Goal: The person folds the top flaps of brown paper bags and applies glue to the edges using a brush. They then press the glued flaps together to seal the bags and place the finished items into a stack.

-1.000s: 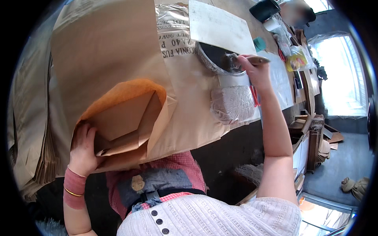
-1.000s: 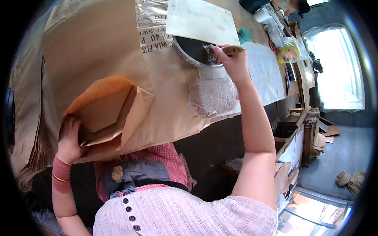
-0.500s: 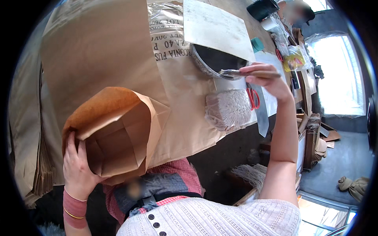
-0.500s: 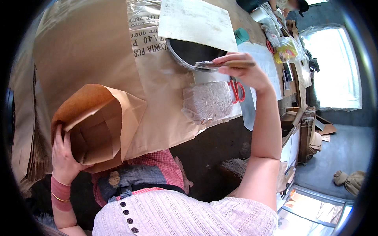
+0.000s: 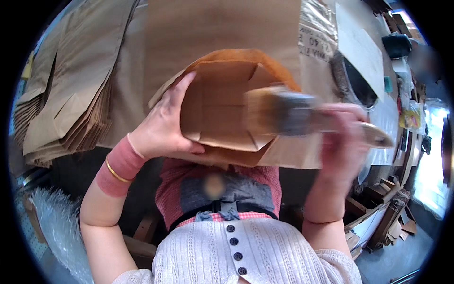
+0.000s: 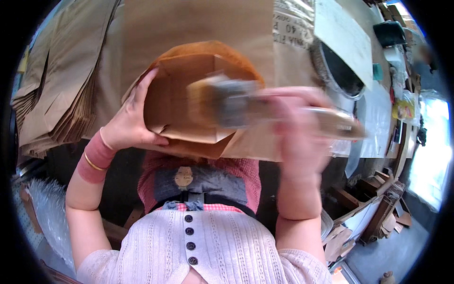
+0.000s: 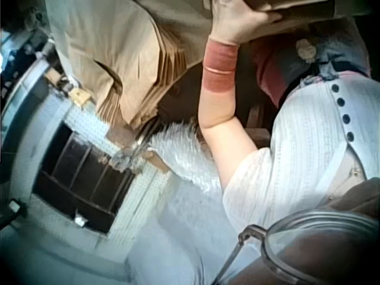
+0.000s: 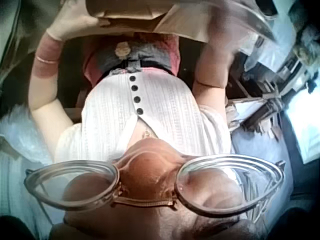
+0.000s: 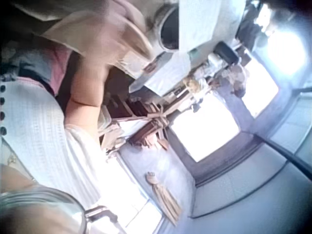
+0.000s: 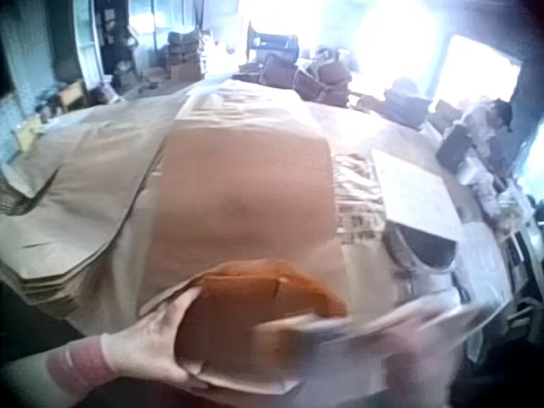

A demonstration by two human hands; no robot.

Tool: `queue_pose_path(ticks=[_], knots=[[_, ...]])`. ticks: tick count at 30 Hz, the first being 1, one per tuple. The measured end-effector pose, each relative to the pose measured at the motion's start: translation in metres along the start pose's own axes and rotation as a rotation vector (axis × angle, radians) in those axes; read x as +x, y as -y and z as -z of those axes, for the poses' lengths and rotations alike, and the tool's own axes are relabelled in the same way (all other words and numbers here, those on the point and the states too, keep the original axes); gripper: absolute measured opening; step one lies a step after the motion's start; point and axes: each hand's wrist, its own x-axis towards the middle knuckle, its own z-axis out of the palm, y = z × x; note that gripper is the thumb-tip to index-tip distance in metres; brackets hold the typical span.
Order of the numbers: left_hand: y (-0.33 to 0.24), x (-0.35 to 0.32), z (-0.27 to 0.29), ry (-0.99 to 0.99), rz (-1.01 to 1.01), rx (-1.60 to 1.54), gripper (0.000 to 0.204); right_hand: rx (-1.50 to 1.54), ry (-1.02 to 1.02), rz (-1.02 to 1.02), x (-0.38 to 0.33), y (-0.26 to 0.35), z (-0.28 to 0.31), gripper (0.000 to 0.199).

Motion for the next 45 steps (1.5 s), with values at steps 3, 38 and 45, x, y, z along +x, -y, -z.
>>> queue_pose_path(ticks=[3, 38, 45], knots=[[0.003, -0.006, -0.004, -0.012, 0.030, -0.099, 0.125, -0.009, 0.226, -0.207, -0.010, -0.032, -0.081, 0.011], [-0.001, -0.004, -0.005, 0.158, 0.070, 0.248, 0.042, -0.483, 0.992, 0.411, 0.048, -0.055, -0.058, 0.021], [0.002, 0.004, -0.001, 0.144, 0.202, 0.119, 0.025, -0.557, 0.424, 0.152, 0.038, -0.031, -0.011, 0.014]])
